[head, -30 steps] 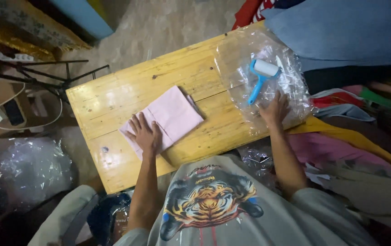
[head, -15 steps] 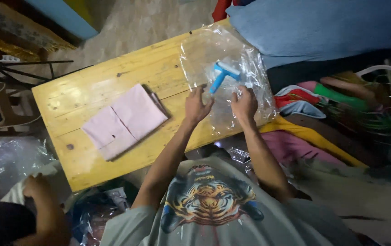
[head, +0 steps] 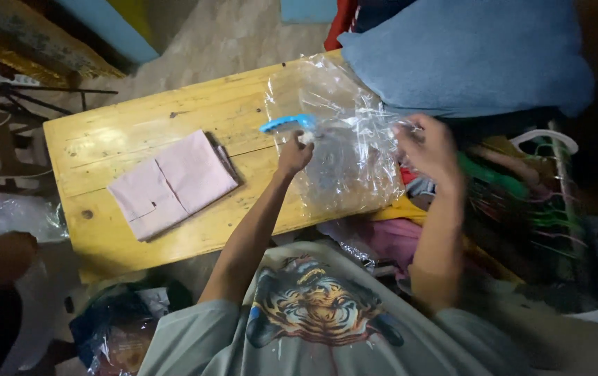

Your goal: Preparing a garment by lint-rolling, folding it, and placing it into a plastic bag for retail or shipping.

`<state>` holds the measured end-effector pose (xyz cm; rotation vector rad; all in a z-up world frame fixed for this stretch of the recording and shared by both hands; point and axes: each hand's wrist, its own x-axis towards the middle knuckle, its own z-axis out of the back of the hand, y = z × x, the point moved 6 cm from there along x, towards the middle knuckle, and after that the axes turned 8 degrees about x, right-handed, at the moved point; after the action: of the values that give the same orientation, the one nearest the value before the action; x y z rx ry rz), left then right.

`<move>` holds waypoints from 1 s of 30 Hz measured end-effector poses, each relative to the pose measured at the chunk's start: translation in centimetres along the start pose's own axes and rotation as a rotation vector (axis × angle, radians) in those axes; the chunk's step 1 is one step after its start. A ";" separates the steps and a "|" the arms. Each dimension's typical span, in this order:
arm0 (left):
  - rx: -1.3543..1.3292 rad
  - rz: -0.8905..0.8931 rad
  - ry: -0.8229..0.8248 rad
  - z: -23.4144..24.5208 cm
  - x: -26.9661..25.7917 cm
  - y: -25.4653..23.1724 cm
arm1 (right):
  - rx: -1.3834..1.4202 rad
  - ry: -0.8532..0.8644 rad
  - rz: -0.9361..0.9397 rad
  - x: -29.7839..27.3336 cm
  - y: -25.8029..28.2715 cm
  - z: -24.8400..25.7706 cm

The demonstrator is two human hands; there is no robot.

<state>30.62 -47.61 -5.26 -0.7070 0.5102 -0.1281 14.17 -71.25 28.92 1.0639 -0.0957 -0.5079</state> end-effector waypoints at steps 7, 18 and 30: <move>-0.916 -0.044 0.497 6.8 -10.6 -6.6 | 0.494 0.177 0.129 -2.1 1.6 0.0; -1.620 -0.057 0.563 15.8 -17.7 -1.4 | -0.435 0.644 0.459 -4.3 -2.9 -14.3; -0.910 0.227 0.112 13.4 -17.3 10.2 | -0.708 0.322 0.517 -1.8 -7.2 -19.6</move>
<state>21.55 -27.15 3.71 -1.5241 0.7574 0.3033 16.19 -57.31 13.36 0.3836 0.0913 0.1118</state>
